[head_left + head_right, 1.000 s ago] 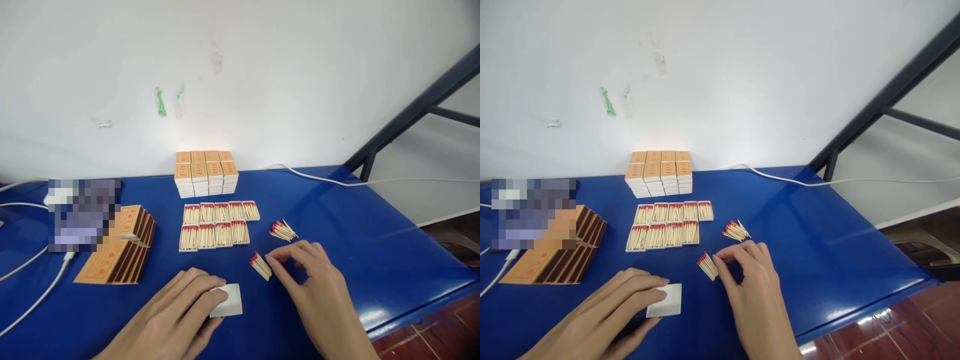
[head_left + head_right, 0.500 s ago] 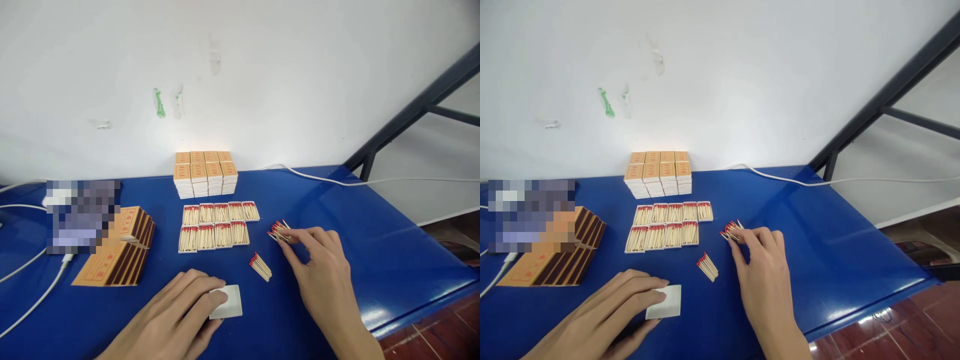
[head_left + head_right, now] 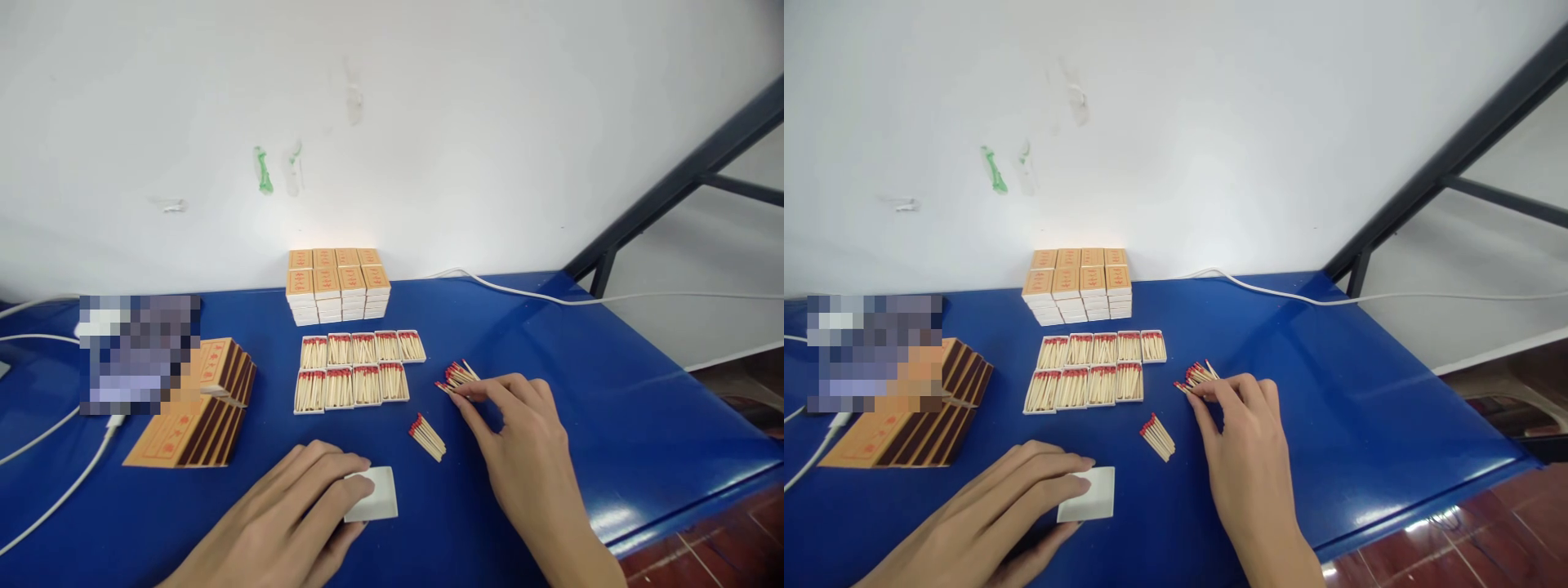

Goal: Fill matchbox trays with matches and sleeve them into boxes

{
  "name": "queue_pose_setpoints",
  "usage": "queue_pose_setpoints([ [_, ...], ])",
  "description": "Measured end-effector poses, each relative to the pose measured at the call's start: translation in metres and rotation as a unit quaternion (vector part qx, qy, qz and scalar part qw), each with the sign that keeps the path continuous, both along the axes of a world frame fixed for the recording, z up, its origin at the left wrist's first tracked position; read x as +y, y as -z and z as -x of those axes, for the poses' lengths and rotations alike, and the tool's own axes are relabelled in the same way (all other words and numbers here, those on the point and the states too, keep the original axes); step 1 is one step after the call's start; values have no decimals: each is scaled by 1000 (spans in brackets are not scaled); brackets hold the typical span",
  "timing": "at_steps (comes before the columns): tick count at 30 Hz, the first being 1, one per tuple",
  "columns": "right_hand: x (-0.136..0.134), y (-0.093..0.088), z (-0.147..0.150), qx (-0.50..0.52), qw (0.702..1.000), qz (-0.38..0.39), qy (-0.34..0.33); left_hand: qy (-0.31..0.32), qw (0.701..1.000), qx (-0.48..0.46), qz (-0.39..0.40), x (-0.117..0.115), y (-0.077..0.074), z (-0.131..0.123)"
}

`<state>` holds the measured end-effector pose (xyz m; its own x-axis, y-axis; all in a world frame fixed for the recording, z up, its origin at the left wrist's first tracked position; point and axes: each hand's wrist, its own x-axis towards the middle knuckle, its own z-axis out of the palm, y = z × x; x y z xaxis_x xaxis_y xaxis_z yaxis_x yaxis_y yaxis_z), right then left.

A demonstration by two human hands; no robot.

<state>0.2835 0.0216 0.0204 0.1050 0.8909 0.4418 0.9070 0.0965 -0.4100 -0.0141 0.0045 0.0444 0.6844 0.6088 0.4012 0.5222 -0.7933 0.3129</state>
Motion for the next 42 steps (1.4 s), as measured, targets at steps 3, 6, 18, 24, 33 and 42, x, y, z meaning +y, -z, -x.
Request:
queue_pose_setpoints([
  [3, 0, 1, -1, 5, 1000, 8, -1, 7, 1000, -4, 7, -1, 1, 1],
  [6, -4, 2, 1, 19, 1000, 12, -3, 1, 999, -14, 32, -2, 4, 2],
  [18, -30, -7, 13, 71, 995, 63, -5, 4, 997, -21, 73, 0, 3, 1],
  [24, -32, -6, 16, 78, 994, 80, 5, 13, 997, -10, 74, -1, 3, 1],
  [33, -34, -2, 17, 81, 994, 73, -5, 19, 998, -2, 60, 1, 1, 0],
  [42, -29, -2, 22, 121, 989, 86, -7, 21, 998, -7, 58, 3, 4, 0],
])
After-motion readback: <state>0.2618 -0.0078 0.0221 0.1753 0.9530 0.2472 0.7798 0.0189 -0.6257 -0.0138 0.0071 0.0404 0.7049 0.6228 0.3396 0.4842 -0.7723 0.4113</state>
